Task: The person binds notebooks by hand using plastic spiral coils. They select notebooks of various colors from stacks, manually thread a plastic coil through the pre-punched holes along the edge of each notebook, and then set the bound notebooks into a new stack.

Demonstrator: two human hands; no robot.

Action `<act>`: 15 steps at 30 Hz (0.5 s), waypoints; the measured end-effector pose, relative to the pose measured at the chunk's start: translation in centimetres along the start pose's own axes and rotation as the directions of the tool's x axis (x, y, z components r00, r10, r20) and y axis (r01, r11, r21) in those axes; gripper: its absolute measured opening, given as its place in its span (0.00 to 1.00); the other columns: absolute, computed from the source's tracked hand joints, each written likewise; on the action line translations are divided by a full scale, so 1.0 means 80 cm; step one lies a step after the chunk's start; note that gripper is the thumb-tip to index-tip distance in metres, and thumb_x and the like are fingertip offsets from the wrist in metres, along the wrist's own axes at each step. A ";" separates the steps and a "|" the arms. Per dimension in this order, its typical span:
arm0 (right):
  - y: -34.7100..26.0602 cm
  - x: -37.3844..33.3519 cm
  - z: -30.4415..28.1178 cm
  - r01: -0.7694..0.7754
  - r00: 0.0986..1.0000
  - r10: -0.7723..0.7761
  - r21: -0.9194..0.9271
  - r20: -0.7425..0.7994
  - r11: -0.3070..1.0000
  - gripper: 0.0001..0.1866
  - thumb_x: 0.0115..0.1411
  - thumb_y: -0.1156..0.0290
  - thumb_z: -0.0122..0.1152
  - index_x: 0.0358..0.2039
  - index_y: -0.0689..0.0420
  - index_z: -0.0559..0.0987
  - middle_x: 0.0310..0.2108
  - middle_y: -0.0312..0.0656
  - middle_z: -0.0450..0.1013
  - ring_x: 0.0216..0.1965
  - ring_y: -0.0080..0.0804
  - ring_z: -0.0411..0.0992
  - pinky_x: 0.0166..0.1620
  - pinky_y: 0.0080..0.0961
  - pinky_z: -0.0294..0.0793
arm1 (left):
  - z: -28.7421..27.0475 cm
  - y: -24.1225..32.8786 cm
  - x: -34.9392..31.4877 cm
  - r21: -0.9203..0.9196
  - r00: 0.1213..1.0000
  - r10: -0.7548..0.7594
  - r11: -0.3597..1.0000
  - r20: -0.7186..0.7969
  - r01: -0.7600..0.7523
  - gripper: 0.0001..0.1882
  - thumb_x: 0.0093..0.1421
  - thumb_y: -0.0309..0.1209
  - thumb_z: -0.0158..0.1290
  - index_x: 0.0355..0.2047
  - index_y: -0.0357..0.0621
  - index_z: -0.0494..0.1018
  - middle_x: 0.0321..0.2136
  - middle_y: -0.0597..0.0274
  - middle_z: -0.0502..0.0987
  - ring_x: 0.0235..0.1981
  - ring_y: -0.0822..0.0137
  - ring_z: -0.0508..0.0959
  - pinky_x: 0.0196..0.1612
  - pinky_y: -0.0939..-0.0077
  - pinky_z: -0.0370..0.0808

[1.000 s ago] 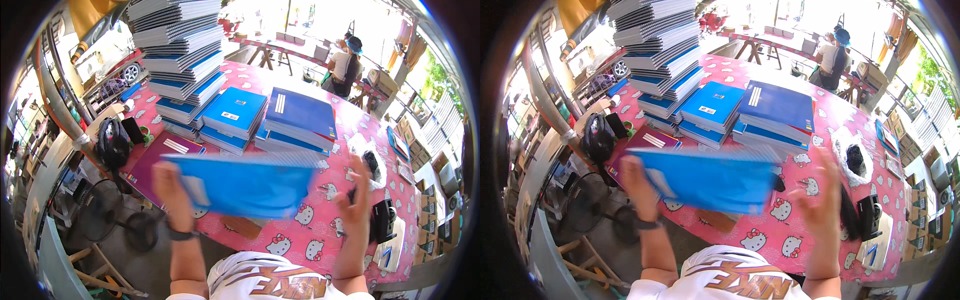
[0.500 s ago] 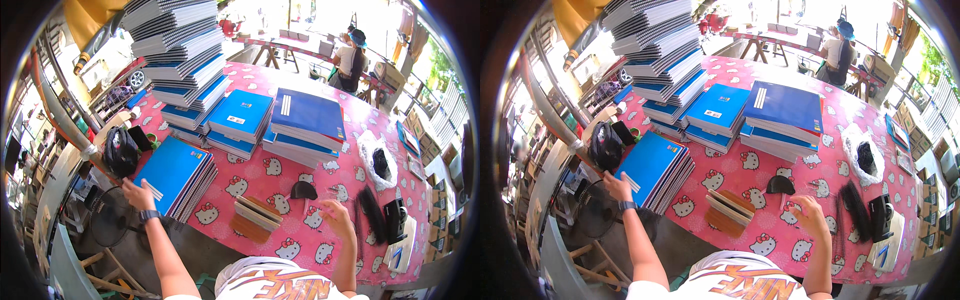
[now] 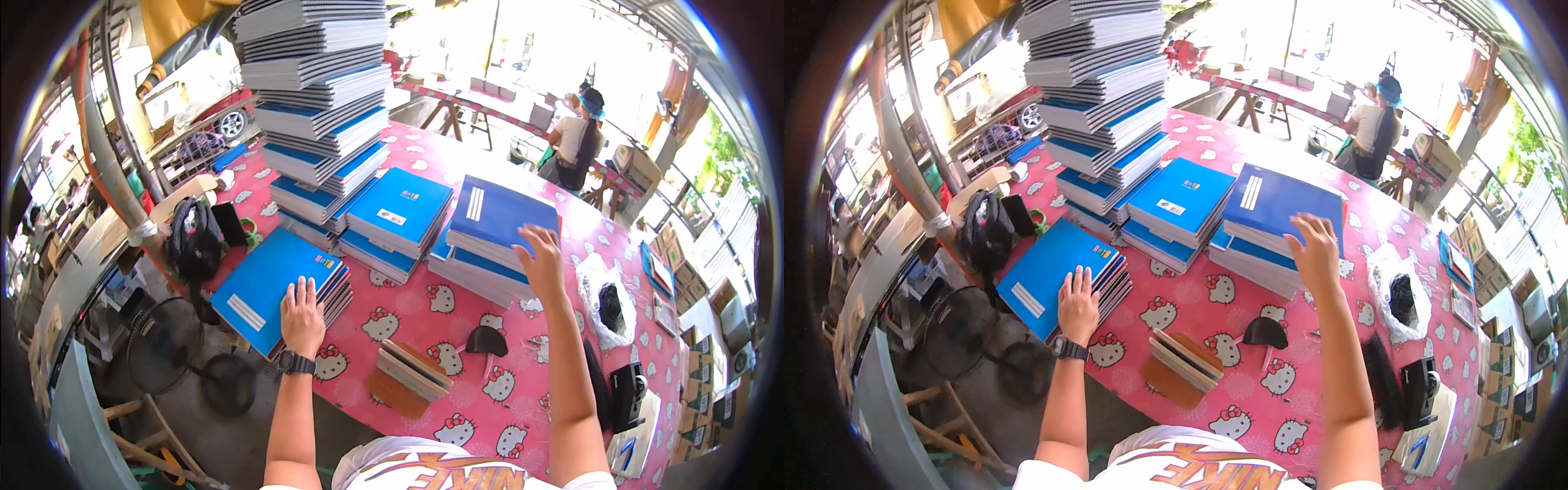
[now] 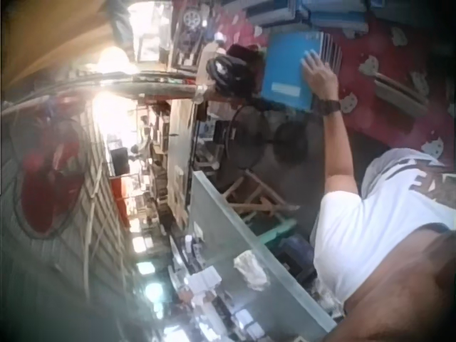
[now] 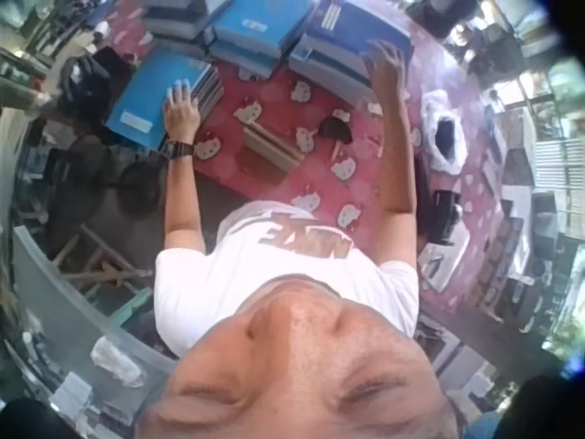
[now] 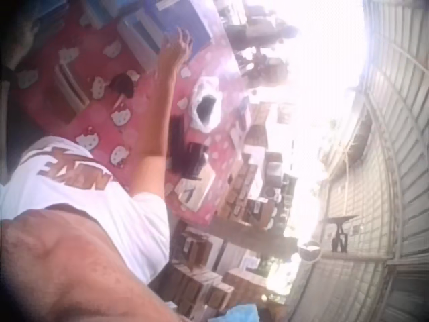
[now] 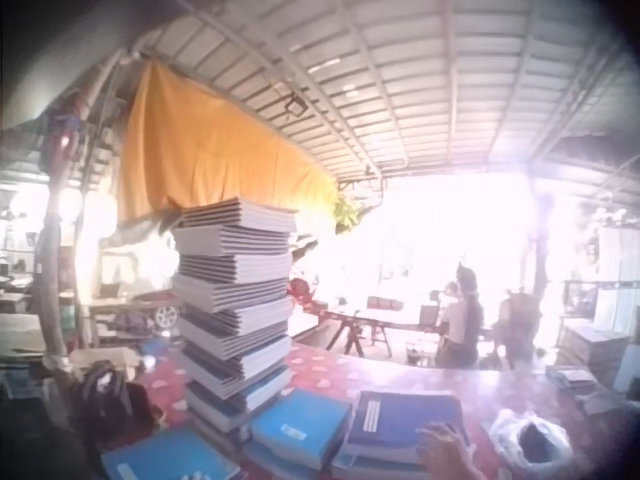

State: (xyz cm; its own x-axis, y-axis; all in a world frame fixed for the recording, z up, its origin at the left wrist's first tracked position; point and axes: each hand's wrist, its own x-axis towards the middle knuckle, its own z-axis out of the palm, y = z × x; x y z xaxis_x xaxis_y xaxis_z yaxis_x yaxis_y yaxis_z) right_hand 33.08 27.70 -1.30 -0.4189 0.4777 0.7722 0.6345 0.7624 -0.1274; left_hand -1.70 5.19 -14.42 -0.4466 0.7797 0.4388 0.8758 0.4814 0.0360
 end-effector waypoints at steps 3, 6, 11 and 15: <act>0.024 0.024 0.033 0.019 0.984 -0.001 -0.104 0.178 0.994 0.14 0.47 0.65 0.66 0.33 0.57 0.79 0.39 0.41 0.74 0.43 0.39 0.69 0.48 0.33 0.69 | -0.006 -0.007 -0.002 -0.011 0.999 -0.011 1.000 0.046 0.011 0.28 0.59 0.38 0.48 0.59 0.44 0.59 0.60 0.58 0.60 0.59 0.56 0.59 0.60 0.63 0.57; 0.018 0.029 0.046 0.024 0.906 0.060 -0.193 0.420 0.981 0.16 0.44 0.61 0.67 0.33 0.56 0.79 0.35 0.39 0.73 0.44 0.36 0.69 0.47 0.30 0.71 | -0.005 -0.012 -0.006 -0.023 0.999 -0.023 0.999 0.040 0.024 0.30 0.58 0.39 0.50 0.59 0.44 0.59 0.60 0.57 0.60 0.59 0.55 0.59 0.60 0.63 0.57; 0.017 0.023 0.045 0.137 0.916 -0.048 -0.197 0.398 0.971 0.18 0.45 0.56 0.67 0.31 0.56 0.79 0.34 0.40 0.73 0.42 0.38 0.70 0.45 0.32 0.72 | -0.012 -0.008 -0.005 -0.030 0.997 -0.039 0.999 0.066 0.041 0.34 0.55 0.41 0.53 0.60 0.44 0.57 0.61 0.57 0.59 0.60 0.55 0.57 0.61 0.62 0.56; 0.047 0.050 0.041 -0.046 0.889 0.137 -0.213 0.437 0.976 0.25 0.46 0.48 0.64 0.32 0.58 0.80 0.34 0.44 0.74 0.42 0.39 0.71 0.46 0.34 0.71 | -0.017 -0.001 -0.002 -0.052 0.996 -0.043 0.998 0.083 0.047 0.40 0.50 0.43 0.58 0.61 0.43 0.56 0.61 0.56 0.57 0.61 0.55 0.56 0.62 0.61 0.55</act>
State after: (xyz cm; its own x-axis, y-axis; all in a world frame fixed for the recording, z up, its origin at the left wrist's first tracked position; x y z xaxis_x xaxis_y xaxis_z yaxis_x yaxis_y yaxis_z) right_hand 31.68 33.92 -0.69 -0.5695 0.7197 0.3972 0.7765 0.6295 -0.0273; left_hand -1.47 4.45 -13.32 -0.4971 0.7889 0.3613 0.8622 0.4959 0.1034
